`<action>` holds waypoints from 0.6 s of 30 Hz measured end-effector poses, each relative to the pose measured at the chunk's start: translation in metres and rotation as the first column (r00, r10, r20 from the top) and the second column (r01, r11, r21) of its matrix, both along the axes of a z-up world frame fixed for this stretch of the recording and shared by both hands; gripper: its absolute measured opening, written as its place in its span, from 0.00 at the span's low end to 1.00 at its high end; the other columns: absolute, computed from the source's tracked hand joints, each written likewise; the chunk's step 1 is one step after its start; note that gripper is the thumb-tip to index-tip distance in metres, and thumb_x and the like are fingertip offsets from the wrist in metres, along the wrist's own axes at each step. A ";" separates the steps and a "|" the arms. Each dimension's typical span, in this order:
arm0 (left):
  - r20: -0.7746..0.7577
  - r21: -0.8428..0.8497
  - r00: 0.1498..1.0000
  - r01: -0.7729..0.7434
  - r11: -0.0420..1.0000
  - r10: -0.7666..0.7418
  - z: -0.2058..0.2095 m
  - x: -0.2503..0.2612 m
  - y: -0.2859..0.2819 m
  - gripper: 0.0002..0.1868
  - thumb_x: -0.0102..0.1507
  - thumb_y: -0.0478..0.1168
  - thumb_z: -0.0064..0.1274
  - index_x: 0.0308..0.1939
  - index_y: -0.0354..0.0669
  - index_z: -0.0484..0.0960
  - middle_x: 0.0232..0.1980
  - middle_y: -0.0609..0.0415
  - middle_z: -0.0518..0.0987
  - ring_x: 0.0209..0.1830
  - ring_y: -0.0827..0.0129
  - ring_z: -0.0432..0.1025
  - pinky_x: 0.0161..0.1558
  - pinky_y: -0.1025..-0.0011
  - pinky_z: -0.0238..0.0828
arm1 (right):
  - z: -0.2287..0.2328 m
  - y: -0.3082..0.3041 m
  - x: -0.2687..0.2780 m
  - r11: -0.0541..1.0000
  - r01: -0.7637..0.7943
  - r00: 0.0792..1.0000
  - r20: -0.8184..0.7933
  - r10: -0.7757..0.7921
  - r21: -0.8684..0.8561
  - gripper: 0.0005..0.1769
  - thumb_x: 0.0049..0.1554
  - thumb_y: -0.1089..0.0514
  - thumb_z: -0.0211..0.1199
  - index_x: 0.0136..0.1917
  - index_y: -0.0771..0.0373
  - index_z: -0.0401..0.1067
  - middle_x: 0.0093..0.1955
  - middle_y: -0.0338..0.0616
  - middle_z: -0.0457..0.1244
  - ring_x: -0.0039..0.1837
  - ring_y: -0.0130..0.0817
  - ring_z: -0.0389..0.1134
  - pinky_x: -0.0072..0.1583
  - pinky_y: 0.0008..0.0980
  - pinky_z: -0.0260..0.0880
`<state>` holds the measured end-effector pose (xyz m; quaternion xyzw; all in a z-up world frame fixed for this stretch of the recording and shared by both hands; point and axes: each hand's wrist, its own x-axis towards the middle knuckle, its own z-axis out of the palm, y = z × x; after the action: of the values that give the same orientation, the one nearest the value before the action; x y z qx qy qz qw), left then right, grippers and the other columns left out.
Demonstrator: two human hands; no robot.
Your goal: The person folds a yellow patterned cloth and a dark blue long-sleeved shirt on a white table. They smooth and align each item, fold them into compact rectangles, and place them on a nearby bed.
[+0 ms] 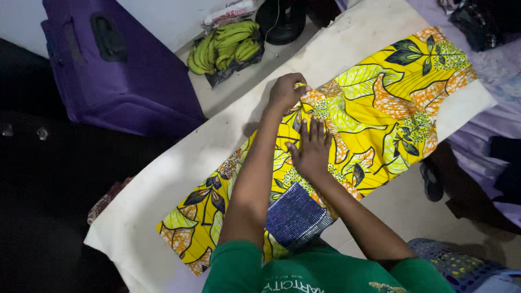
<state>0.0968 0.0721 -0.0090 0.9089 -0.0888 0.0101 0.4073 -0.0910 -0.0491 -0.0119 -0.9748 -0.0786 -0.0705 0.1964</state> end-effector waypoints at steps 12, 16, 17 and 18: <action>0.007 0.375 0.818 -0.535 0.757 0.575 0.014 -0.116 0.063 0.17 0.62 0.54 0.57 0.38 0.43 0.85 0.43 0.46 0.83 0.46 0.48 0.76 0.47 0.46 0.66 | 0.004 -0.001 0.000 0.993 -0.048 0.998 -0.031 0.045 -0.109 0.44 0.64 0.35 0.51 0.81 0.66 0.52 0.83 0.69 0.42 0.84 0.65 0.37 0.77 0.70 0.30; -0.279 0.252 0.883 -0.312 0.916 0.377 -0.010 -0.131 0.094 0.21 0.57 0.58 0.61 0.39 0.43 0.84 0.41 0.44 0.83 0.44 0.49 0.78 0.48 0.52 0.70 | 0.008 0.011 -0.015 0.998 -0.041 0.998 0.043 0.043 -0.042 0.39 0.61 0.43 0.54 0.79 0.63 0.58 0.83 0.69 0.47 0.83 0.64 0.43 0.75 0.70 0.33; -0.249 0.180 0.924 -0.252 0.951 0.292 -0.015 -0.125 0.099 0.23 0.54 0.58 0.64 0.39 0.43 0.84 0.40 0.43 0.83 0.44 0.48 0.78 0.46 0.55 0.73 | 0.009 0.017 -0.019 0.992 -0.125 0.991 0.050 0.124 0.010 0.37 0.62 0.45 0.53 0.80 0.63 0.58 0.83 0.68 0.48 0.84 0.64 0.44 0.77 0.69 0.36; -0.174 0.060 0.945 -0.269 0.961 0.275 -0.020 -0.122 0.098 0.22 0.55 0.56 0.63 0.40 0.42 0.83 0.41 0.43 0.83 0.44 0.49 0.79 0.46 0.56 0.74 | 0.010 0.024 -0.026 0.976 -0.208 0.977 0.061 0.204 0.061 0.35 0.64 0.47 0.51 0.80 0.64 0.58 0.83 0.67 0.48 0.84 0.64 0.45 0.79 0.67 0.39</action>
<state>-0.0251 0.1705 -0.0293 0.9167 0.0747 -0.0178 0.3922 -0.1173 -0.0248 -0.0023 -0.9520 -0.1822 -0.0789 0.2330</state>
